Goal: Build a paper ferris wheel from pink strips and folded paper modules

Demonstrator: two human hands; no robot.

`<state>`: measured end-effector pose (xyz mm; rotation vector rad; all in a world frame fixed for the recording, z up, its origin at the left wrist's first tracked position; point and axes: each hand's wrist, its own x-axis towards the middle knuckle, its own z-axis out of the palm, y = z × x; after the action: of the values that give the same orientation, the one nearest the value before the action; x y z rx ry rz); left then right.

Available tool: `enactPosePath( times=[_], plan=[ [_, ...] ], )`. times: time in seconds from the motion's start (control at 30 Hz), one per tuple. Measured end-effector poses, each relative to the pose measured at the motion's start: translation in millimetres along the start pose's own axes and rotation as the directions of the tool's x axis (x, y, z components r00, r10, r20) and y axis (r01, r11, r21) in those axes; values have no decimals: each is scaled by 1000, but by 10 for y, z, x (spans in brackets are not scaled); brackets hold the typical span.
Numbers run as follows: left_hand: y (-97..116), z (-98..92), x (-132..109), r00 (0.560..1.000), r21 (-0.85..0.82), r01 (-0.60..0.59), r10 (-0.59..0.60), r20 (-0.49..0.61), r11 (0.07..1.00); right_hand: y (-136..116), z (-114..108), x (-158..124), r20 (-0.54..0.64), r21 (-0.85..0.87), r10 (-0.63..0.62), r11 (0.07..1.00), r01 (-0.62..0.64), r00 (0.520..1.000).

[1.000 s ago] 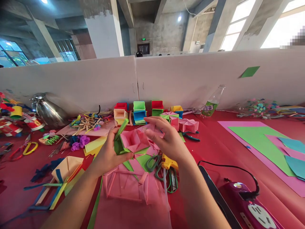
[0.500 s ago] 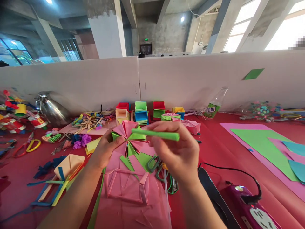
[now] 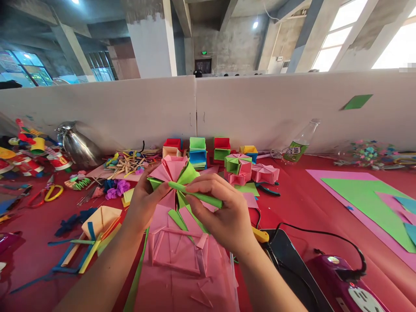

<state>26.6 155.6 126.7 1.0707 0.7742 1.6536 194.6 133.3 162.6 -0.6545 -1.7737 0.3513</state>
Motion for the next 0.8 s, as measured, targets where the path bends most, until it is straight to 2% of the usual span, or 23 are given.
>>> enactPosePath(
  times=[0.2, 0.27, 0.4, 0.5, 0.57, 0.6, 0.67, 0.73, 0.8],
  plan=[
    [0, -13, 12, 1000, 7, 3, -3, 18, 1000, 49, 9, 10, -41, -106, 52, 993, -57, 998],
    [-5, -17, 16, 1000, 17, 12, -12, 13, 1000, 38, 15, 13, -30, -137, 32, 990, -36, 999],
    [-3, -9, 15, 1000, 45, 7, -6, -15, 999, -7, 38, -26, 69, -230, -111, 965, 125, 991],
    [7, 2, 23, 999, 39, 27, -25, -34, 999, -19, 53, -86, 207, -335, -207, 903, 268, 956],
    [10, 6, 35, 998, 21, 45, -44, -44, 999, -15, 59, -109, 288, -392, -231, 857, 334, 929],
    [8, 7, 41, 997, 14, 54, -53, -49, 998, -11, 60, -109, 292, -405, -229, 850, 337, 928],
    [-3, 5, 51, 997, -1, 61, -61, -56, 998, -1, 57, -82, 204, -381, -205, 884, 270, 957],
    [-23, -2, 57, 997, -15, 57, -57, -53, 998, 9, 49, -37, 82, -277, -128, 950, 146, 988],
    [-48, -13, 61, 998, -23, 45, -46, -44, 999, 13, 40, 1, 17, -154, -29, 988, 32, 999]
  ],
)
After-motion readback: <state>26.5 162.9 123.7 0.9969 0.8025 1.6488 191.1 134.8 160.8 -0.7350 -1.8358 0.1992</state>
